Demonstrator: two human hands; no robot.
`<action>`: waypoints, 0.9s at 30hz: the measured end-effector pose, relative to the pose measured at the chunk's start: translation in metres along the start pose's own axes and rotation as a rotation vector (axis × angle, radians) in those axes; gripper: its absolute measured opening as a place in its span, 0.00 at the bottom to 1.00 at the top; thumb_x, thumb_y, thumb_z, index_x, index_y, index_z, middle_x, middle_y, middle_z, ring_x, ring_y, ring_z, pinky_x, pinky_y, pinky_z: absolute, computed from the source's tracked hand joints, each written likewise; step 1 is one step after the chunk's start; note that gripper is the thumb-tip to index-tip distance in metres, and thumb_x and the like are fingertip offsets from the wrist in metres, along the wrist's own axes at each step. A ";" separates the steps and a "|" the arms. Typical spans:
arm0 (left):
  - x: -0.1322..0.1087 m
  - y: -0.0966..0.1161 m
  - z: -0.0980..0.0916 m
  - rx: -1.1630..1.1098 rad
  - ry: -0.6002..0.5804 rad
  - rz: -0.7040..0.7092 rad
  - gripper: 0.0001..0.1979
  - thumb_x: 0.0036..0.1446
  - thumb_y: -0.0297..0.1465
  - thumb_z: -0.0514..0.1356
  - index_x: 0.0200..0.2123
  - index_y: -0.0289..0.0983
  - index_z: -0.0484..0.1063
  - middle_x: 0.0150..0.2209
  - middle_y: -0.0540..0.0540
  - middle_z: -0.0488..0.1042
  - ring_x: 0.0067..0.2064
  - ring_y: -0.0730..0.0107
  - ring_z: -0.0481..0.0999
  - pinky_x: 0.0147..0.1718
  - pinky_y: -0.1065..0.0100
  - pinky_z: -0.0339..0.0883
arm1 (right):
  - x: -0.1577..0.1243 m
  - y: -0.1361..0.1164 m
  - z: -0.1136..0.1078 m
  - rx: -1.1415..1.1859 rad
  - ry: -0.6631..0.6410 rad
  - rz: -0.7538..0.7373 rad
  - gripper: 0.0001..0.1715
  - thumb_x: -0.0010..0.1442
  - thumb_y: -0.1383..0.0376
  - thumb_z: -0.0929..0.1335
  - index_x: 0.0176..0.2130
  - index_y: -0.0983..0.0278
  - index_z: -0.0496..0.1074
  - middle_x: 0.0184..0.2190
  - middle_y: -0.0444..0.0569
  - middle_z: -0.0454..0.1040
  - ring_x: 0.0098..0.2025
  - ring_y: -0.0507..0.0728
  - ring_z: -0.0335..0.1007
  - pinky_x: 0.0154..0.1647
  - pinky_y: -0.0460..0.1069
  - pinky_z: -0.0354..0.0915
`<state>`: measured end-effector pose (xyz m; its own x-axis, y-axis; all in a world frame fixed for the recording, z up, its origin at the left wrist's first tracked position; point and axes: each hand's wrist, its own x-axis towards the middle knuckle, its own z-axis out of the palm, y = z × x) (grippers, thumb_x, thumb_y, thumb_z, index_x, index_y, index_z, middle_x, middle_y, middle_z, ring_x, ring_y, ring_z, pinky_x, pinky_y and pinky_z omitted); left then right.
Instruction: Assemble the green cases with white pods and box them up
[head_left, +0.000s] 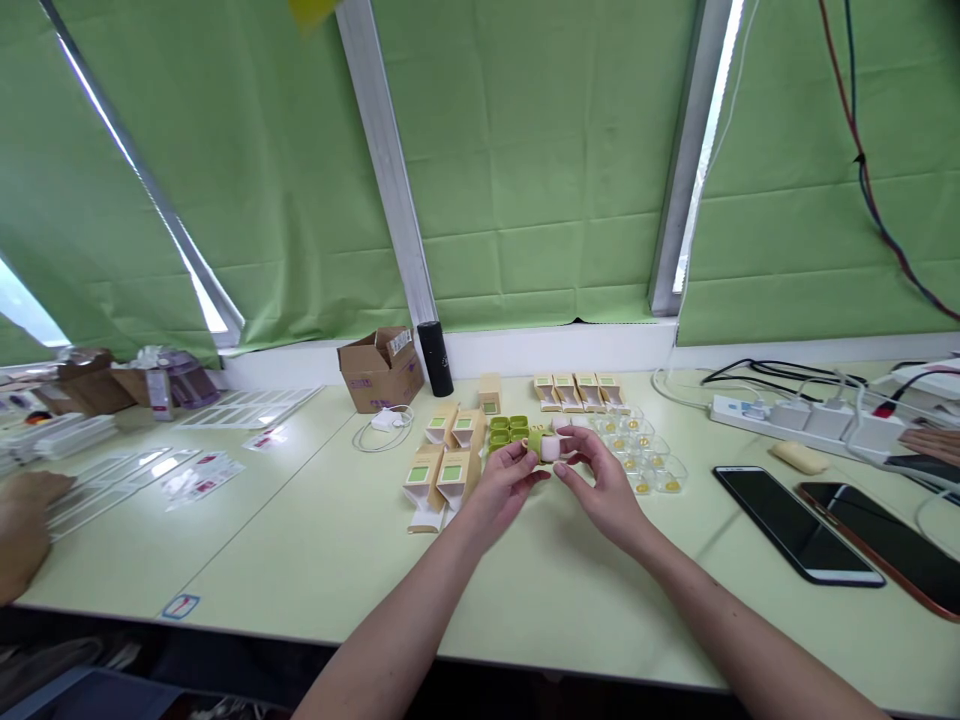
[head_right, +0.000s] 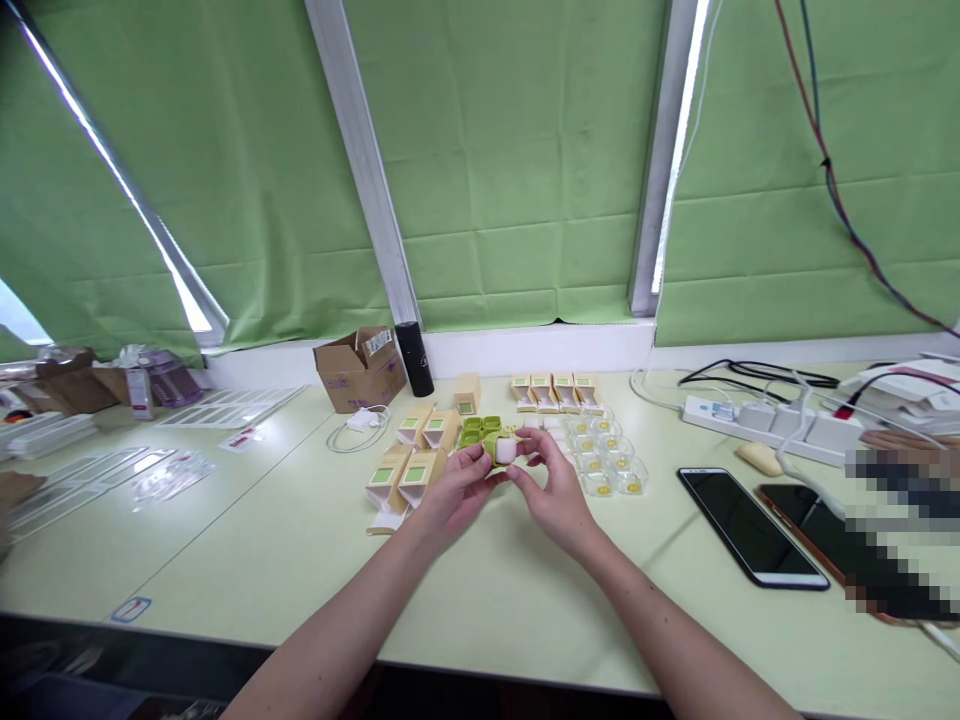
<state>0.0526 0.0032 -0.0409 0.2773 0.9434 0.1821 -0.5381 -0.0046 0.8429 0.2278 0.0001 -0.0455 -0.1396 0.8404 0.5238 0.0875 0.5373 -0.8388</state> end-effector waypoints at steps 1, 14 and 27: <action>0.001 -0.001 -0.002 -0.016 0.030 0.002 0.18 0.52 0.35 0.76 0.45 0.35 0.81 0.49 0.39 0.80 0.49 0.62 0.78 0.47 0.64 0.71 | 0.001 -0.001 -0.001 0.006 0.003 0.009 0.24 0.64 0.57 0.71 0.58 0.56 0.67 0.47 0.51 0.79 0.50 0.62 0.75 0.55 0.61 0.68; 0.008 -0.002 -0.014 -0.202 0.275 0.040 0.15 0.50 0.31 0.78 0.38 0.35 0.78 0.37 0.46 0.81 0.39 0.69 0.78 0.41 0.66 0.72 | 0.021 -0.015 -0.078 -0.252 0.133 -0.003 0.10 0.59 0.55 0.73 0.35 0.59 0.80 0.39 0.52 0.82 0.42 0.64 0.75 0.44 0.58 0.70; 0.008 -0.002 -0.015 -0.195 0.265 0.039 0.16 0.49 0.32 0.78 0.37 0.34 0.78 0.37 0.45 0.80 0.39 0.69 0.78 0.39 0.66 0.71 | -0.023 0.036 -0.119 -1.190 -0.087 -0.255 0.13 0.60 0.72 0.69 0.34 0.56 0.81 0.49 0.57 0.74 0.56 0.72 0.62 0.52 0.66 0.62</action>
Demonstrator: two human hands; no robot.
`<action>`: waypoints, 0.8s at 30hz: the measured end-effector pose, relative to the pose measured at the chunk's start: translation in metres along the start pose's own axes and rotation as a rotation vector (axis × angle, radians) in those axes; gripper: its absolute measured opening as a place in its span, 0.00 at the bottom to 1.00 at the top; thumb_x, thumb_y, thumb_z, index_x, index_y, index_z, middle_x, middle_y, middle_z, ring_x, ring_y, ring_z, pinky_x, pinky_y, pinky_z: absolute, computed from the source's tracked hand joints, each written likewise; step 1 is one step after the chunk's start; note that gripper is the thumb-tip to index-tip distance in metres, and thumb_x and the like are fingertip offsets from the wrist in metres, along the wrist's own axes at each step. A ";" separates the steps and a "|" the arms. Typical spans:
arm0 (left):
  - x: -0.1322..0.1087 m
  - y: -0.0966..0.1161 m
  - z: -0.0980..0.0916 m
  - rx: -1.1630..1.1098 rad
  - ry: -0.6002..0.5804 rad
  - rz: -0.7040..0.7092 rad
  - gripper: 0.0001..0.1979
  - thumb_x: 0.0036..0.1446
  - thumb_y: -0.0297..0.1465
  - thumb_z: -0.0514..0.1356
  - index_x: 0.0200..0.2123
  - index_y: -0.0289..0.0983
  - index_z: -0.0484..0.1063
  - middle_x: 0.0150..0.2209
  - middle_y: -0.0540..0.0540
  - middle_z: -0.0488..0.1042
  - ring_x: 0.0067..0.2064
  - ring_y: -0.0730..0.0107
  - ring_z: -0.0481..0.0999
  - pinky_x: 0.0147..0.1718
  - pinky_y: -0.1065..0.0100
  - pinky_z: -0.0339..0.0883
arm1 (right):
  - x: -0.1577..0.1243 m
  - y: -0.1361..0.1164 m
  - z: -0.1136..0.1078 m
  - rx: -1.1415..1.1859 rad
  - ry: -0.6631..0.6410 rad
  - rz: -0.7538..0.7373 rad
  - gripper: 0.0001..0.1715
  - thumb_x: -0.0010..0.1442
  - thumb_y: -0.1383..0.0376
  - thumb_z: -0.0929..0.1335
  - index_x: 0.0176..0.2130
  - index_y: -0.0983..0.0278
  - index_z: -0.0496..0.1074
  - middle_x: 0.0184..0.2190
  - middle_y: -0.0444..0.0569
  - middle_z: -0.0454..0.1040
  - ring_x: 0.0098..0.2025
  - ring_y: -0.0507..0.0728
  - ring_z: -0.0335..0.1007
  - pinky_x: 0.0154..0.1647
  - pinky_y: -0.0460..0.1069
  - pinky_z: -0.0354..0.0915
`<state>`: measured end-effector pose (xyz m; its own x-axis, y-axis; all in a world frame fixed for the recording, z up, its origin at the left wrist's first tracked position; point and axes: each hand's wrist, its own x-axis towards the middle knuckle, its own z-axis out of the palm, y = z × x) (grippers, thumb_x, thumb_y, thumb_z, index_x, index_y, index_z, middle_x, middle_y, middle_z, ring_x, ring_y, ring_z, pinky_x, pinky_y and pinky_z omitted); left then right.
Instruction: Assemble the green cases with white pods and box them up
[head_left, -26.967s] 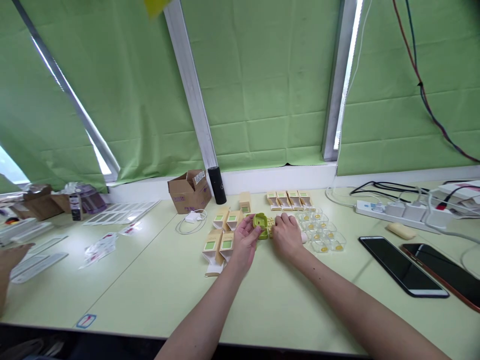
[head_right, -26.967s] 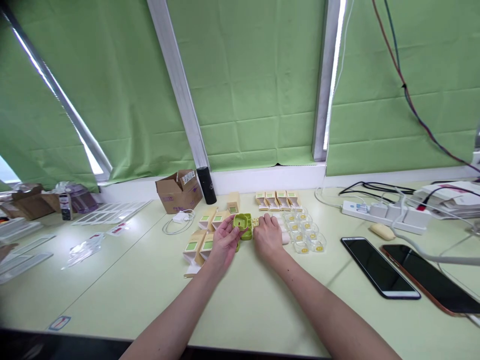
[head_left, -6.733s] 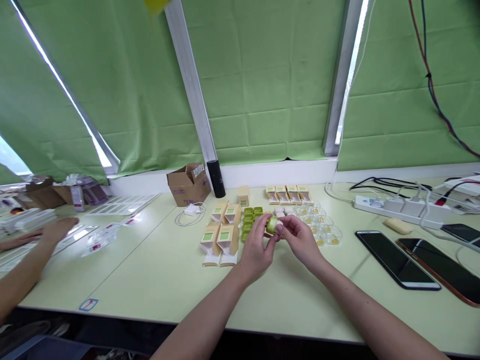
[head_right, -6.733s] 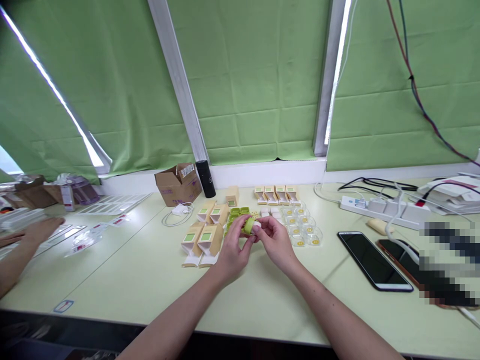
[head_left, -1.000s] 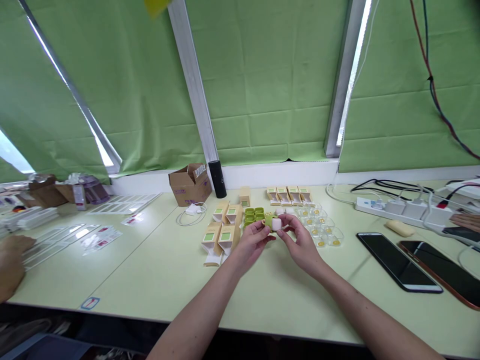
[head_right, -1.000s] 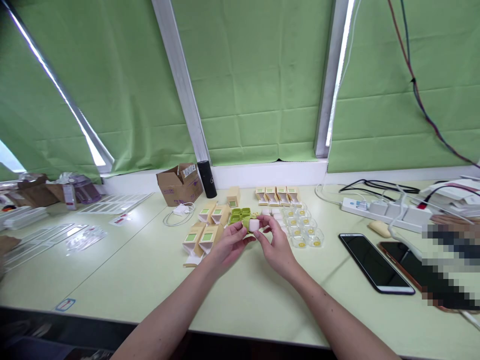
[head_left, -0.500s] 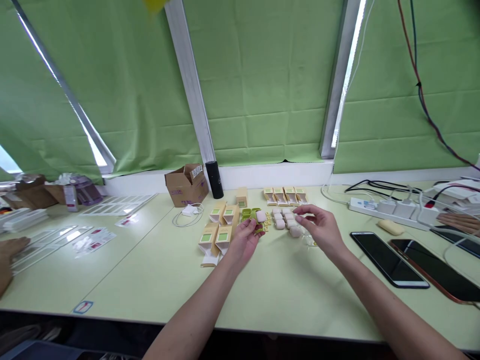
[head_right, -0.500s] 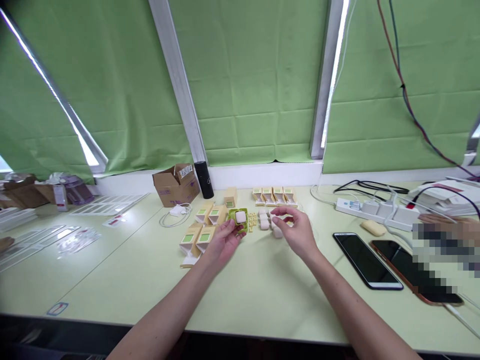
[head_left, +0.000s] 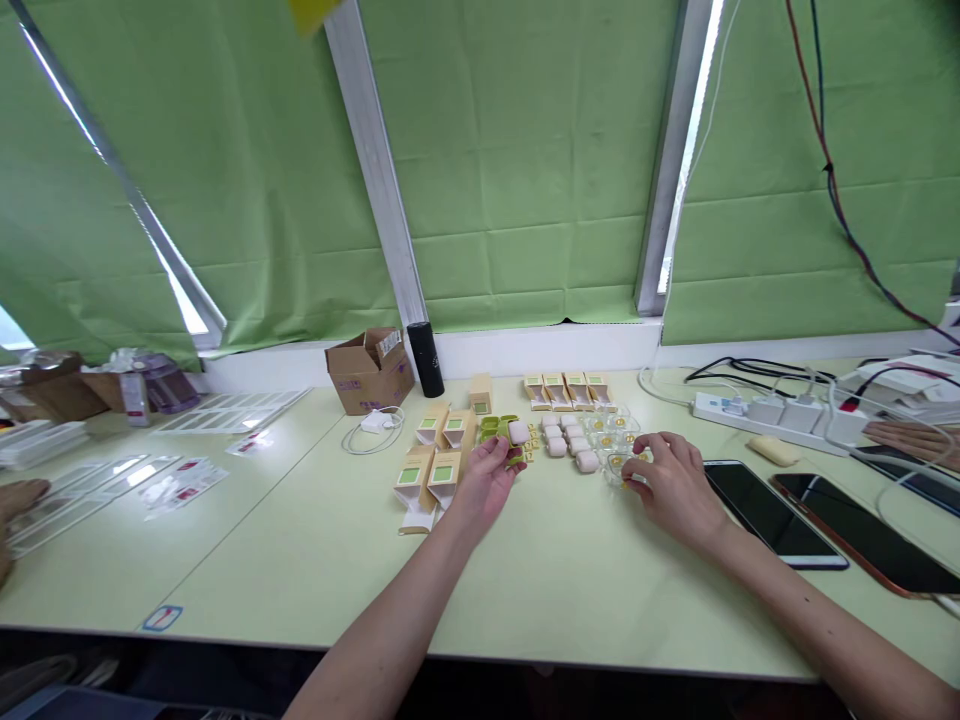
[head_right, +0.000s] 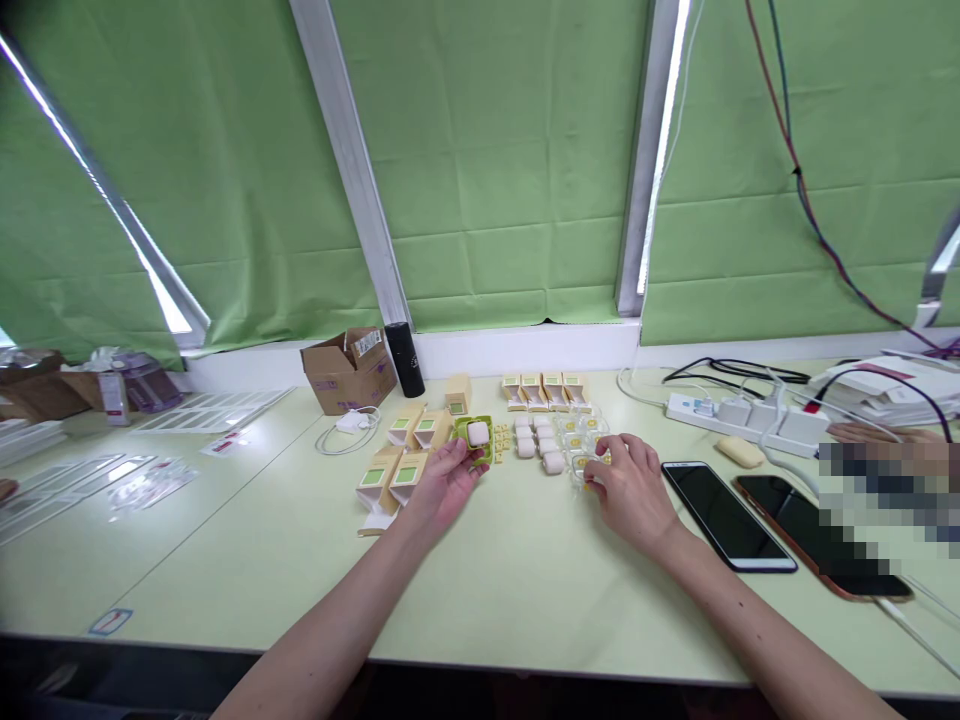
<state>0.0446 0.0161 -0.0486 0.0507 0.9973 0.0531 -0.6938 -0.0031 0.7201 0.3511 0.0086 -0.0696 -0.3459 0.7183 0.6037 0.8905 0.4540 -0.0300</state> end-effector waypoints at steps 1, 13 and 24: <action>0.000 0.000 0.000 0.001 -0.002 0.002 0.16 0.49 0.32 0.78 0.37 0.34 0.78 0.37 0.46 0.80 0.39 0.69 0.78 0.40 0.66 0.71 | -0.001 -0.004 -0.001 0.005 0.001 0.001 0.13 0.60 0.72 0.68 0.34 0.56 0.81 0.49 0.57 0.73 0.56 0.72 0.62 0.52 0.66 0.62; 0.000 0.001 0.001 -0.004 -0.010 0.019 0.16 0.49 0.31 0.78 0.37 0.35 0.78 0.37 0.45 0.80 0.38 0.68 0.78 0.40 0.65 0.70 | -0.012 -0.050 -0.002 0.559 -0.165 0.088 0.31 0.55 0.71 0.69 0.58 0.55 0.70 0.57 0.55 0.75 0.59 0.69 0.69 0.59 0.66 0.65; 0.000 0.001 -0.001 0.017 -0.023 0.068 0.16 0.50 0.33 0.78 0.38 0.36 0.78 0.38 0.45 0.81 0.39 0.68 0.77 0.40 0.65 0.70 | 0.031 -0.071 0.002 1.448 -0.394 0.396 0.26 0.54 0.57 0.77 0.52 0.60 0.78 0.48 0.55 0.83 0.49 0.65 0.79 0.47 0.59 0.74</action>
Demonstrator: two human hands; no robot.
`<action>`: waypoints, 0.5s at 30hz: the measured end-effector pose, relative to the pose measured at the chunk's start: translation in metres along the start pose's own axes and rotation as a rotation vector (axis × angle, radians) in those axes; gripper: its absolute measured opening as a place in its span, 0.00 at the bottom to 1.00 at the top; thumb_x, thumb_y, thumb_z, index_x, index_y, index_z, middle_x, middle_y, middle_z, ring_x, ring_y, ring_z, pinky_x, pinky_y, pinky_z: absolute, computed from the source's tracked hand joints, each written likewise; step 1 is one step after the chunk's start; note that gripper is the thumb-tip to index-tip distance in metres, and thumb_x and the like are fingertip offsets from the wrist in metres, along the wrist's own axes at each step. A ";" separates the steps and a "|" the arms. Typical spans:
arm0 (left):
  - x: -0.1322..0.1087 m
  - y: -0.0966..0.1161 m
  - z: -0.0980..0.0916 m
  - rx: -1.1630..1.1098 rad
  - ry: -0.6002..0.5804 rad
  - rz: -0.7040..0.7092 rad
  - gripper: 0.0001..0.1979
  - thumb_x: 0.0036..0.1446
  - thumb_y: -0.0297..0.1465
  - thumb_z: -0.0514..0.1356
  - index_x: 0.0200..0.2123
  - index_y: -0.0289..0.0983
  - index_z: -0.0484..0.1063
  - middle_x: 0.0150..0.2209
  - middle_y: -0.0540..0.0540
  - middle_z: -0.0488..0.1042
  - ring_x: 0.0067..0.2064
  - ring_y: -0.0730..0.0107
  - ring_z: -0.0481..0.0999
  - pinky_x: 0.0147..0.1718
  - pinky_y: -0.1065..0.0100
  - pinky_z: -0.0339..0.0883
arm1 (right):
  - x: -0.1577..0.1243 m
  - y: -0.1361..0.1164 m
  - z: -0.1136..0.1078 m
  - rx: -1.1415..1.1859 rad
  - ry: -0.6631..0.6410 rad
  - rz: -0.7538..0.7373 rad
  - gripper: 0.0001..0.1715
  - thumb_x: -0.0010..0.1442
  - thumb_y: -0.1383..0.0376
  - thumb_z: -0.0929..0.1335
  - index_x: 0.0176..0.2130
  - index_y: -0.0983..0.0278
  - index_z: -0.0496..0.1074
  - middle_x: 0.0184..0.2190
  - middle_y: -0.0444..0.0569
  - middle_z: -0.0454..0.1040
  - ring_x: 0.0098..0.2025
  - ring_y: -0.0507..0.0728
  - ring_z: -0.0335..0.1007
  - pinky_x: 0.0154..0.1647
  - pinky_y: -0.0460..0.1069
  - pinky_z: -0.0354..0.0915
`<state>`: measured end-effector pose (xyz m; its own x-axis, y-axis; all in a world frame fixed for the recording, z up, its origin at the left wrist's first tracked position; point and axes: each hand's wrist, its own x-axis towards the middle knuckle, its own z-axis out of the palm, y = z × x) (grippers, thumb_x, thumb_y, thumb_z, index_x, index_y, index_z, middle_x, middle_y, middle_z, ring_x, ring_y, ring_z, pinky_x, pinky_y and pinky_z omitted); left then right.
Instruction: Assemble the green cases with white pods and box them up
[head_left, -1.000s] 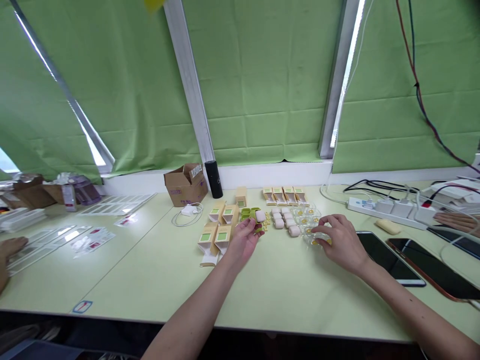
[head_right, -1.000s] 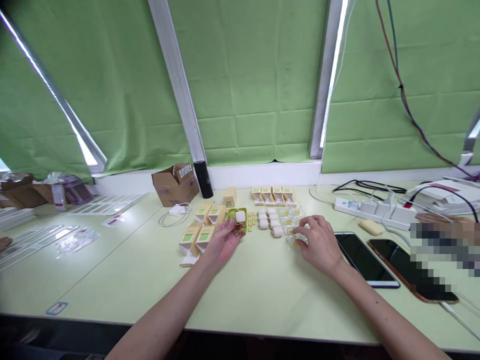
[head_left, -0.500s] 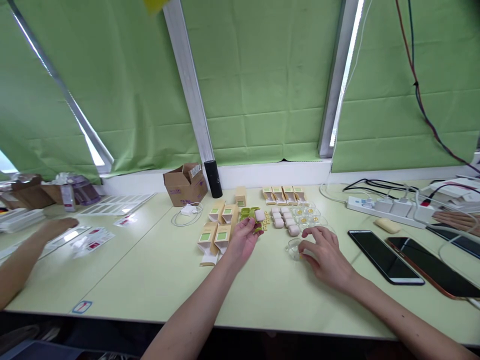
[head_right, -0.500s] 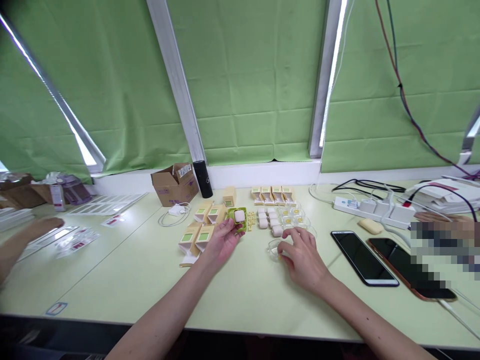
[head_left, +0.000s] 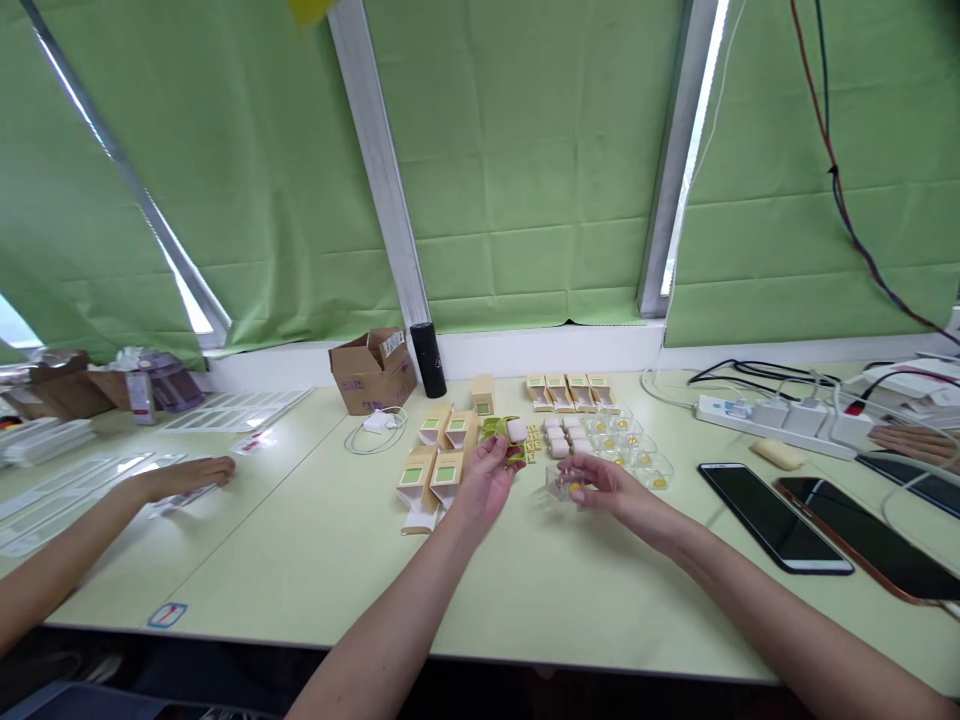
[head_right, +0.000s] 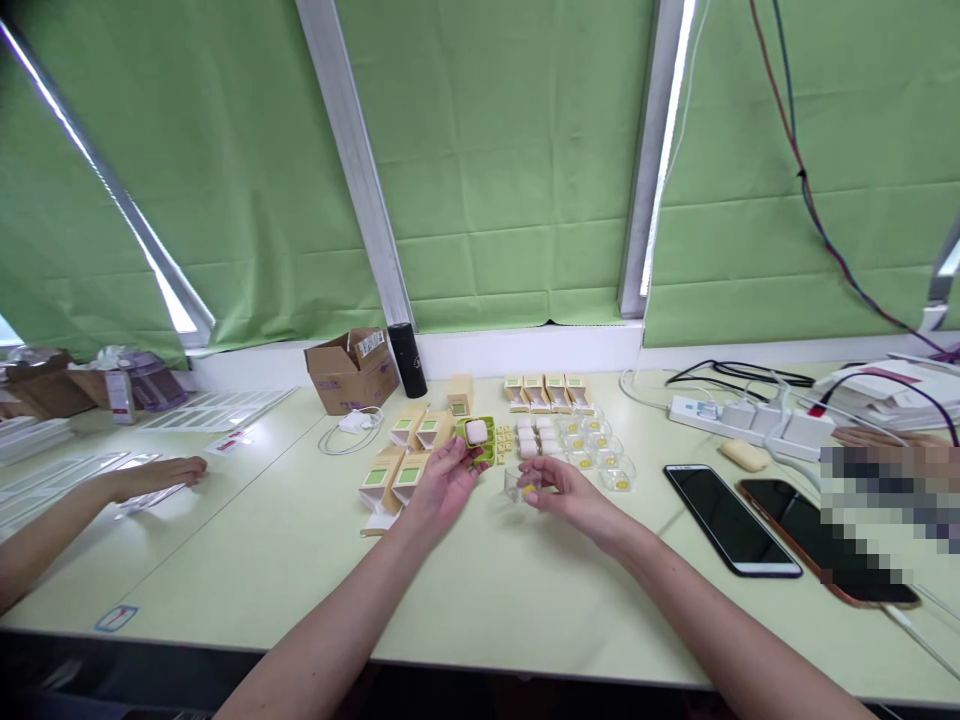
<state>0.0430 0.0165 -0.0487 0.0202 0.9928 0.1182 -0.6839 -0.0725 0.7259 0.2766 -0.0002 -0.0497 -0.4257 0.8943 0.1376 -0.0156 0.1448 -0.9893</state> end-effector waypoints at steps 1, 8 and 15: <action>0.000 0.000 0.000 0.002 0.001 0.008 0.15 0.51 0.34 0.77 0.38 0.36 0.78 0.38 0.45 0.81 0.39 0.68 0.77 0.40 0.65 0.70 | 0.004 -0.005 0.003 0.131 -0.039 0.007 0.28 0.54 0.55 0.77 0.53 0.59 0.78 0.50 0.55 0.82 0.50 0.65 0.79 0.49 0.60 0.74; 0.001 0.003 0.000 -0.004 0.042 0.061 0.14 0.51 0.35 0.77 0.35 0.36 0.78 0.36 0.46 0.80 0.38 0.69 0.76 0.39 0.67 0.69 | 0.034 -0.018 0.024 0.523 -0.028 -0.031 0.22 0.61 0.50 0.71 0.49 0.58 0.80 0.48 0.55 0.83 0.52 0.67 0.80 0.59 0.67 0.71; 0.002 0.002 0.000 -0.008 0.071 0.077 0.15 0.50 0.35 0.78 0.35 0.36 0.78 0.36 0.47 0.80 0.38 0.70 0.77 0.39 0.67 0.69 | 0.037 -0.003 0.030 0.565 0.091 -0.028 0.28 0.60 0.50 0.71 0.56 0.58 0.76 0.42 0.53 0.82 0.47 0.66 0.81 0.56 0.66 0.73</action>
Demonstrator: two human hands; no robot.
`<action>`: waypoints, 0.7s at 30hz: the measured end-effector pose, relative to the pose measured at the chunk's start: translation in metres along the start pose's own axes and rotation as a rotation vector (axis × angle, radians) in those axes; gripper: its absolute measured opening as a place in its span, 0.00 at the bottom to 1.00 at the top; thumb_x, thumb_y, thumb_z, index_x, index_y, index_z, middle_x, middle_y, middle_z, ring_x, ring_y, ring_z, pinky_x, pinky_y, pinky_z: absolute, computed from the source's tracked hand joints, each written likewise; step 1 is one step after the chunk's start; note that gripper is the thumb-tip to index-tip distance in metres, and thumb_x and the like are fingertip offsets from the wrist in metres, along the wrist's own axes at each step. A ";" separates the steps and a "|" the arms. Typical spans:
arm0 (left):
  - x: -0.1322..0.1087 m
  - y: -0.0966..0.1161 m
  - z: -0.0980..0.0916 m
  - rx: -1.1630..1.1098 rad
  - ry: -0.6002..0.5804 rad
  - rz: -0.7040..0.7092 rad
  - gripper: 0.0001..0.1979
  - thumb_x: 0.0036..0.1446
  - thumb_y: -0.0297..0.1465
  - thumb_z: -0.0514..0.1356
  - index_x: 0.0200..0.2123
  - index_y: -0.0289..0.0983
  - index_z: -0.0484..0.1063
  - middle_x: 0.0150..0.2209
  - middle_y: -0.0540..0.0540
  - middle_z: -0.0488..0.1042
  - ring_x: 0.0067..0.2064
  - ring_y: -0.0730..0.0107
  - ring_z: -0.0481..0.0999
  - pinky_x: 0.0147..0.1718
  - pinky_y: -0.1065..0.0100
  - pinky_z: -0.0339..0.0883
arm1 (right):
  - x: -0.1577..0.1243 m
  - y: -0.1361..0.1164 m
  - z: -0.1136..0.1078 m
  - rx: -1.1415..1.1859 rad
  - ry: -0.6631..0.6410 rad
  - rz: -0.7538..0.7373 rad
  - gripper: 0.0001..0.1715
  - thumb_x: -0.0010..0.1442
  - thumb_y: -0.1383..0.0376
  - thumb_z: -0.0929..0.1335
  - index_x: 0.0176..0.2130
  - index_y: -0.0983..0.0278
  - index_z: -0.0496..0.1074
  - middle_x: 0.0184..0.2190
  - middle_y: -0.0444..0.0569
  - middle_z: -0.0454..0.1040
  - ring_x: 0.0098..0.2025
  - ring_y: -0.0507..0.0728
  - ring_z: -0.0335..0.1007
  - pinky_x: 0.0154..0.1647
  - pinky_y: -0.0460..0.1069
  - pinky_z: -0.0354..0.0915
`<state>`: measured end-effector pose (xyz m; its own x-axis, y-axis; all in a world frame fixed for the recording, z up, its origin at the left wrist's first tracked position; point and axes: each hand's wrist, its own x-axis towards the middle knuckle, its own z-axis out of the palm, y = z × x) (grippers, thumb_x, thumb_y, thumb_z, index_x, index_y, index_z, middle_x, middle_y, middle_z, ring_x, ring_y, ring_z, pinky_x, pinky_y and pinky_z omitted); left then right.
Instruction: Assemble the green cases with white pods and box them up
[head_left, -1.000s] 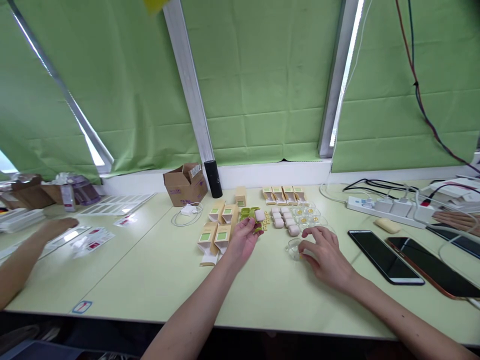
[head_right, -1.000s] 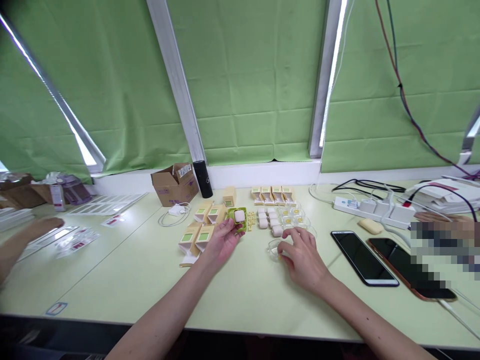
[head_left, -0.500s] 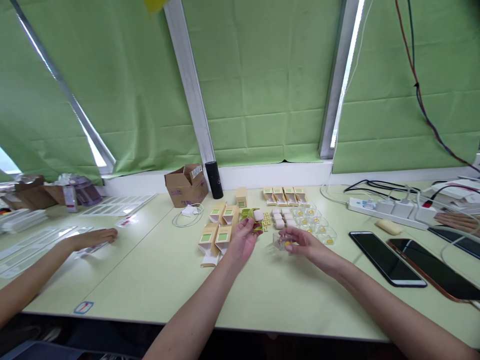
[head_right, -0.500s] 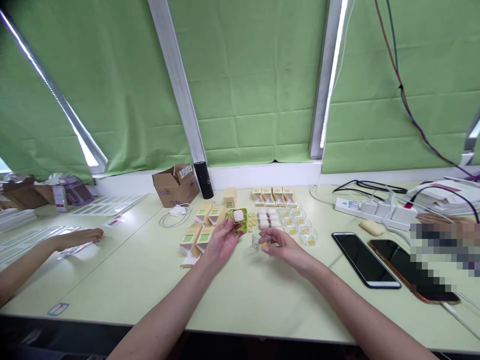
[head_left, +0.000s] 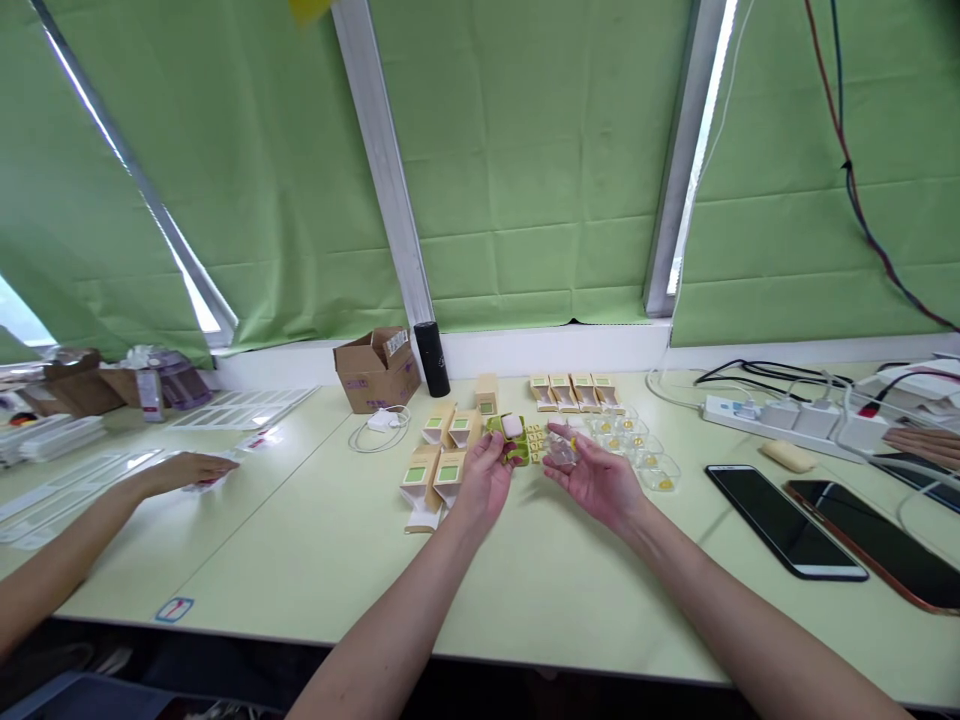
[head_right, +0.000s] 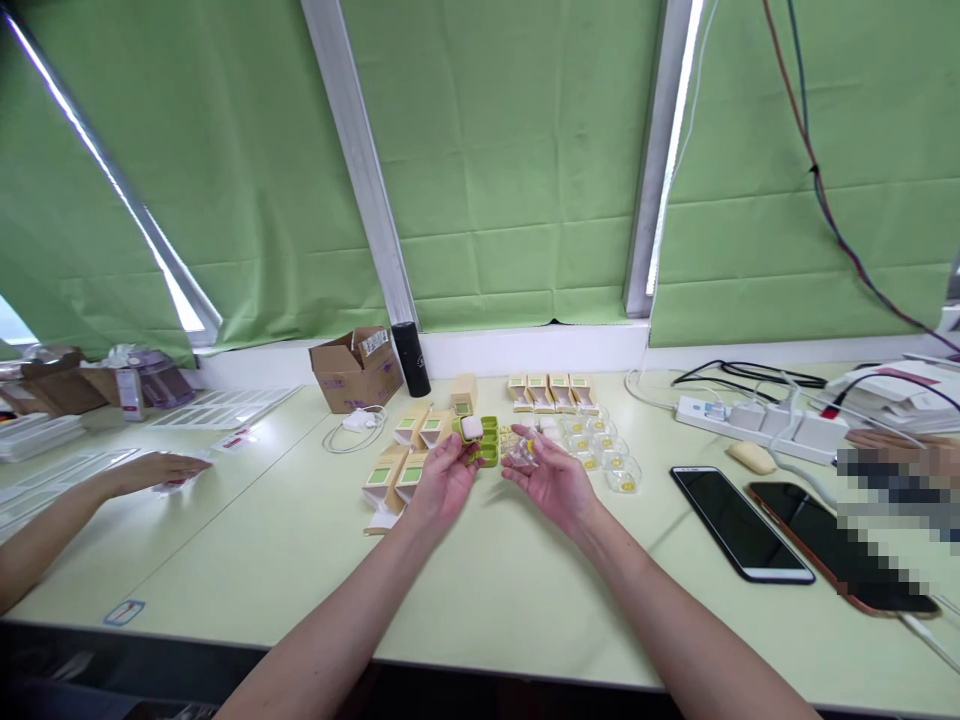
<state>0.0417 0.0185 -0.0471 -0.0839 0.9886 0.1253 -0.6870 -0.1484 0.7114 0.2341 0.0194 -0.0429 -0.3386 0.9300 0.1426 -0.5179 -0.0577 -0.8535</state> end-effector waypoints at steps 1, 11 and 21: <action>0.000 0.000 0.000 0.002 -0.003 0.004 0.15 0.50 0.35 0.78 0.35 0.36 0.78 0.35 0.47 0.79 0.37 0.70 0.77 0.39 0.67 0.68 | -0.001 0.001 -0.001 0.003 0.011 -0.018 0.29 0.58 0.52 0.73 0.56 0.57 0.76 0.43 0.52 0.82 0.46 0.65 0.81 0.53 0.65 0.74; -0.002 0.000 0.000 -0.035 -0.021 0.017 0.13 0.52 0.32 0.77 0.35 0.35 0.77 0.35 0.47 0.80 0.38 0.69 0.78 0.39 0.66 0.67 | -0.008 -0.004 0.005 0.031 0.044 -0.103 0.32 0.40 0.65 0.83 0.46 0.57 0.78 0.44 0.48 0.79 0.42 0.58 0.74 0.41 0.52 0.70; -0.005 0.003 0.007 0.015 -0.084 0.043 0.14 0.50 0.32 0.77 0.38 0.34 0.80 0.39 0.45 0.81 0.39 0.70 0.77 0.38 0.68 0.68 | -0.011 0.000 0.008 -0.100 0.000 -0.075 0.31 0.38 0.72 0.80 0.43 0.55 0.79 0.40 0.46 0.74 0.44 0.57 0.67 0.37 0.48 0.65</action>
<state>0.0449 0.0125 -0.0409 -0.0519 0.9756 0.2134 -0.6734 -0.1920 0.7139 0.2309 0.0064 -0.0407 -0.3017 0.9304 0.2082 -0.4605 0.0490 -0.8863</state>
